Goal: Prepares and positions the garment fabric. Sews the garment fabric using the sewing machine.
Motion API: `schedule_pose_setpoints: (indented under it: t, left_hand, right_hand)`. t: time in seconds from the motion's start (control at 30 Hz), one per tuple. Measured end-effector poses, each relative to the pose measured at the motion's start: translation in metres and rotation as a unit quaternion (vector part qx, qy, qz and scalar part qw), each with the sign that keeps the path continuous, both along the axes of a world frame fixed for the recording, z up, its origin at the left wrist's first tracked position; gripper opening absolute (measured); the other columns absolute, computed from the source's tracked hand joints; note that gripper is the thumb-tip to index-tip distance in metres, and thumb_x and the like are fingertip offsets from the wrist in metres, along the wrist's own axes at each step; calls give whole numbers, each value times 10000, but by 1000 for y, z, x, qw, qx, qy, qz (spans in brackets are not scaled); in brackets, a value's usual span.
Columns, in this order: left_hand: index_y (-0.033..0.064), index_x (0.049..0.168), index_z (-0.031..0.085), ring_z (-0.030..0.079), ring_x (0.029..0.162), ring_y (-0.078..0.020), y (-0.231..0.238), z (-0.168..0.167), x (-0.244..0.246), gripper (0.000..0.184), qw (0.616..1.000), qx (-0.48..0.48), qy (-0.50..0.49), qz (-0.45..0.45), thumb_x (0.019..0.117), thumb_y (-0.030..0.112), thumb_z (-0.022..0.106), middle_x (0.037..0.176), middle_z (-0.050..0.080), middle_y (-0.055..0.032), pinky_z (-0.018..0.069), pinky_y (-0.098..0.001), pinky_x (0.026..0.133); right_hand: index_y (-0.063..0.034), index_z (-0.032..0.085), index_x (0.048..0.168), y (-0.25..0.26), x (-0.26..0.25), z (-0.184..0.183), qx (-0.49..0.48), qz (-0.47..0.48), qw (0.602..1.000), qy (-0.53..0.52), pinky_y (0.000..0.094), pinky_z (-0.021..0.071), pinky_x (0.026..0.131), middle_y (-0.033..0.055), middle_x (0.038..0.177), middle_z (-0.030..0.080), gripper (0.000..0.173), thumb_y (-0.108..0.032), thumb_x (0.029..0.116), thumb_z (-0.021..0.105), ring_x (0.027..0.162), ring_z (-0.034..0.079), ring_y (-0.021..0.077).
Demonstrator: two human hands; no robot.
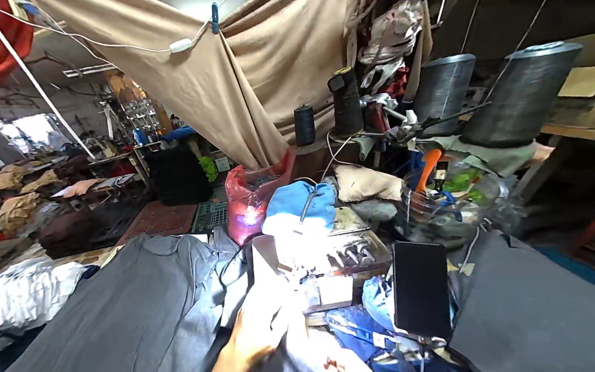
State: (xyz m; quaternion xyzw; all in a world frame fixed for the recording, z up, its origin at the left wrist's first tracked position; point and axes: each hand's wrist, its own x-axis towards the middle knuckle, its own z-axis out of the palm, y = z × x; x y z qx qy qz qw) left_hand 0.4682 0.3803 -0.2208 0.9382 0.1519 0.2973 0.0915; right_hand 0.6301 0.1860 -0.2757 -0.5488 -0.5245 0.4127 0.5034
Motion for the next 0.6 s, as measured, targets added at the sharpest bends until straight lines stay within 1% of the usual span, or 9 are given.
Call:
schedule_pose_setpoints:
  t: [0.03,0.07,0.13,0.23,0.3,0.37,0.47,0.53,0.6]
  left_hand:
    - [185,1218,763,593,1319,-224,2,2,3,367,1000,-10,11,8,1031,386,520,1326,696,-41,448,-468,1143]
    - [187,1227,759,574,1338,-231,4,6,7,383,999,-29,33,22,1038,398,501,1343,685,-48,429,-468,1157]
    - [190,1288,727,516,1391,-239,10,16,14,443,991,-82,93,50,1044,445,460,1403,642,-65,375,-466,1187]
    - [134,1256,731,533,1373,-279,20,22,24,454,989,-92,102,60,1033,439,478,1383,646,-122,398,-486,1166]
    - [86,1262,719,526,1377,-300,23,27,28,465,988,-87,111,57,1026,413,487,1395,632,-154,384,-488,1171]
    - [80,1371,655,463,1438,-295,26,32,32,522,983,-101,136,63,1032,432,469,1479,571,-151,327,-477,1214]
    - [82,1395,632,438,1458,-275,27,37,36,533,979,-116,154,72,1032,432,462,1505,546,-141,317,-461,1219]
    - [62,1397,624,447,1452,-271,30,37,38,547,981,-109,147,68,1030,438,472,1498,554,-141,309,-451,1224]
    - [61,1422,605,425,1470,-271,31,38,39,563,980,-107,154,66,1032,442,463,1517,535,-144,288,-443,1237]
  right_hand:
    - [17,681,978,-2,1,1,1,-23,1000,-14,263,507,676,11,796,637,180,-158,949,647,703,579,46]
    - [27,686,981,-2,1,2,2,-47,999,-26,272,506,695,25,801,642,177,-142,950,643,716,582,53]
    - [24,691,970,4,1,5,3,-83,996,-32,268,517,712,35,820,652,164,-132,949,648,735,596,55]
    - [30,683,965,14,3,9,18,-106,994,-29,236,518,707,44,836,657,154,-119,951,648,746,605,42]
    - [24,694,974,19,4,8,28,-116,993,-24,224,531,705,38,838,672,150,-117,950,649,745,621,33]
    - [10,693,982,22,5,7,34,-126,991,-26,211,537,709,22,834,678,146,-126,952,649,744,627,17]
    - [-19,691,958,26,7,7,38,-140,989,-14,188,520,677,-21,795,660,108,-119,935,657,709,605,-10]
    - [-27,691,956,28,7,9,37,-143,989,-6,188,519,684,-30,792,658,94,-112,933,659,714,602,-13]
    - [-33,694,948,29,7,10,39,-148,988,-4,184,515,681,-43,782,651,87,-110,927,659,707,595,-20]
